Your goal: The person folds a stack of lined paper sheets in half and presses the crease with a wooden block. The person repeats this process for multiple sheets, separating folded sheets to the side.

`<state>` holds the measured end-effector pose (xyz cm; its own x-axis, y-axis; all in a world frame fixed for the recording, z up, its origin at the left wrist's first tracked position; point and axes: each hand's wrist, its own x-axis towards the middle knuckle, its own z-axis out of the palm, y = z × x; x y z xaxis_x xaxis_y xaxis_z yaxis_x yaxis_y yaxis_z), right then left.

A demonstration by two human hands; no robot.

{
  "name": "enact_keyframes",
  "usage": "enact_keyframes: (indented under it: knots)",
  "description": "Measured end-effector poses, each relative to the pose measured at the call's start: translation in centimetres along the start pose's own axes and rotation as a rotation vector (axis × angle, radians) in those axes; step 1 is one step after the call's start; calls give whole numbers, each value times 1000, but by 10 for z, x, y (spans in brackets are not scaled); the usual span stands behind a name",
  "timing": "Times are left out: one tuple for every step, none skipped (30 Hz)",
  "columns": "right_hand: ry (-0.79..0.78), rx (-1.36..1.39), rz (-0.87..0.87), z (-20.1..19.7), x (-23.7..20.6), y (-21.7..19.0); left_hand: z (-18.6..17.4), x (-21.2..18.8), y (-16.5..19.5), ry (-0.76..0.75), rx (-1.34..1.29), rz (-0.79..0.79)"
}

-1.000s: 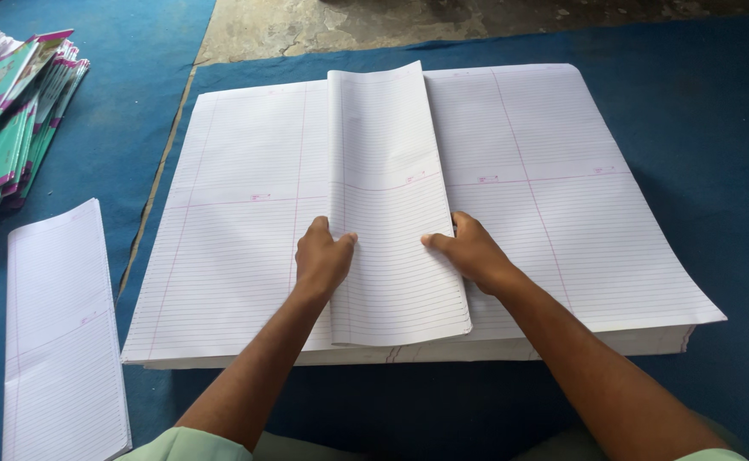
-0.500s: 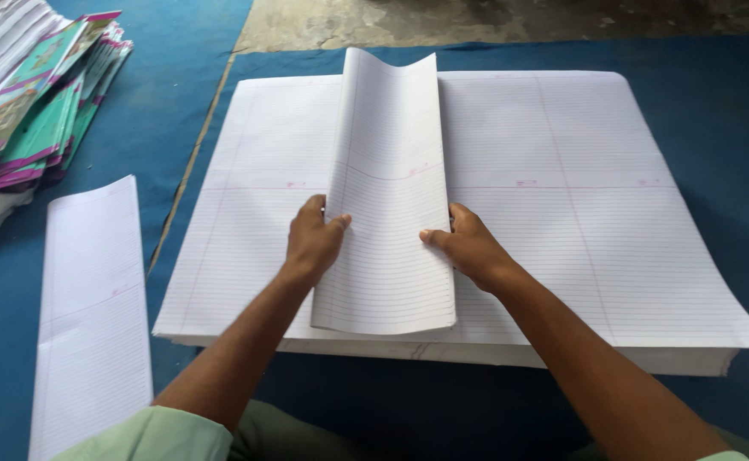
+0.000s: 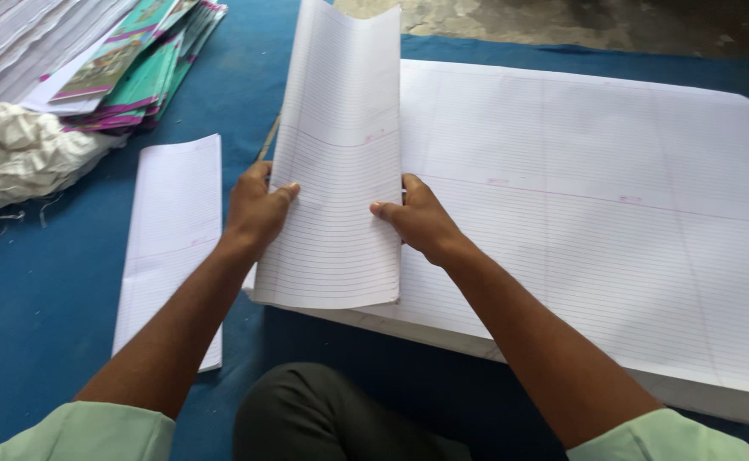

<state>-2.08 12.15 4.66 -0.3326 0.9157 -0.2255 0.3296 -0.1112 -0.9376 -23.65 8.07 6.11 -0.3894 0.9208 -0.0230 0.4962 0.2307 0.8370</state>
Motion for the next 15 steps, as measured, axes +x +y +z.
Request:
enact_keyframes:
  knots:
    - [-12, -6, -11, 15, 4, -4, -14, 1, -7, 22, 16, -4]
    - [-31, -11, -22, 29, 8, -7, -27, 1, -16, 43, 32, -8]
    - [-51, -16, -32, 42, 12, -10, -38, 1, -24, 64, 47, -14]
    - [-73, -20, -44, 56, 15, -13, -49, 0, -32, 73, 60, -35]
    - [-87, -21, -43, 70, 18, -16, -60, -1, -39, 83, 74, -54]
    - [-101, -23, -42, 82, 21, -19, -70, -1, -46, 93, 89, -73]
    - [-116, -25, -39, 95, 24, -21, -81, -1, -54, 106, 88, -81]
    - [-131, -30, -35, 108, 26, -23, -91, 0, -61, 118, 87, -89]
    - [-146, -36, -30, 121, 28, -25, -100, 0, -69, 129, 85, -96]
    - [-158, -42, -27, 133, 31, -27, -108, 0, -77, 139, 89, -92]
    - [-167, -43, -24, 144, 33, -29, -116, 1, -85, 149, 92, -88]
    - [-177, -44, -20, 156, 35, -31, -124, 1, -94, 159, 96, -85]
    - [-187, -45, -16, 167, 37, -32, -131, 1, -103, 169, 101, -103]
    - [-200, -55, -20, 178, 38, -32, -138, 1, -112, 178, 107, -121]
    - [-212, -64, -23, 190, 40, -32, -145, 2, -121, 187, 113, -138]
